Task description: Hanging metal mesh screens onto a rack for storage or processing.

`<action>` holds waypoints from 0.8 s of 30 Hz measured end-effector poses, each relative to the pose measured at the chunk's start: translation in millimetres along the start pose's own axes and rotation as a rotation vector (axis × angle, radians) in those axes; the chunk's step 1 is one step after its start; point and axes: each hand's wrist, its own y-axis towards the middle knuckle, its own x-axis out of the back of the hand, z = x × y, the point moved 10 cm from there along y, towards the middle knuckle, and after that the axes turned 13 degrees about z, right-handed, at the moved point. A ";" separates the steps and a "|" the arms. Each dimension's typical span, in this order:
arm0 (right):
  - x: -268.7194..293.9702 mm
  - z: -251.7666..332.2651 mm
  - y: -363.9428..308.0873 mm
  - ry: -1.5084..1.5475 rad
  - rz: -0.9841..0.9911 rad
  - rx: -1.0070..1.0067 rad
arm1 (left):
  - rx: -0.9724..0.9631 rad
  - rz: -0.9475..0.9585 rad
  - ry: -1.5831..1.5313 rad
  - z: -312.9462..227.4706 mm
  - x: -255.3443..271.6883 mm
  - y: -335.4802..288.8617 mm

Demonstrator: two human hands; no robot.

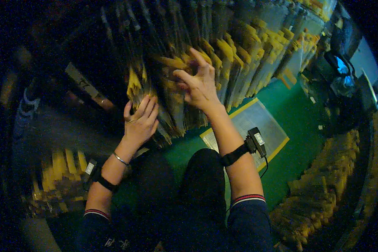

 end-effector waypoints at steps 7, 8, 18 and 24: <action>3.1 -0.3 3.6 -0.041 0.057 -0.034 | 0.003 -0.043 -0.123 2.6 10.9 4.5; 1.9 -3.4 3.9 0.000 0.061 -0.056 | 0.013 -0.042 -0.121 3.9 11.6 3.9; 3.2 0.9 5.0 -0.044 0.058 -0.044 | 0.010 -0.049 -0.110 3.0 9.7 3.5; -1.5 13.8 4.5 -0.124 0.151 0.007 | 0.013 -0.225 -0.026 11.6 22.2 -0.2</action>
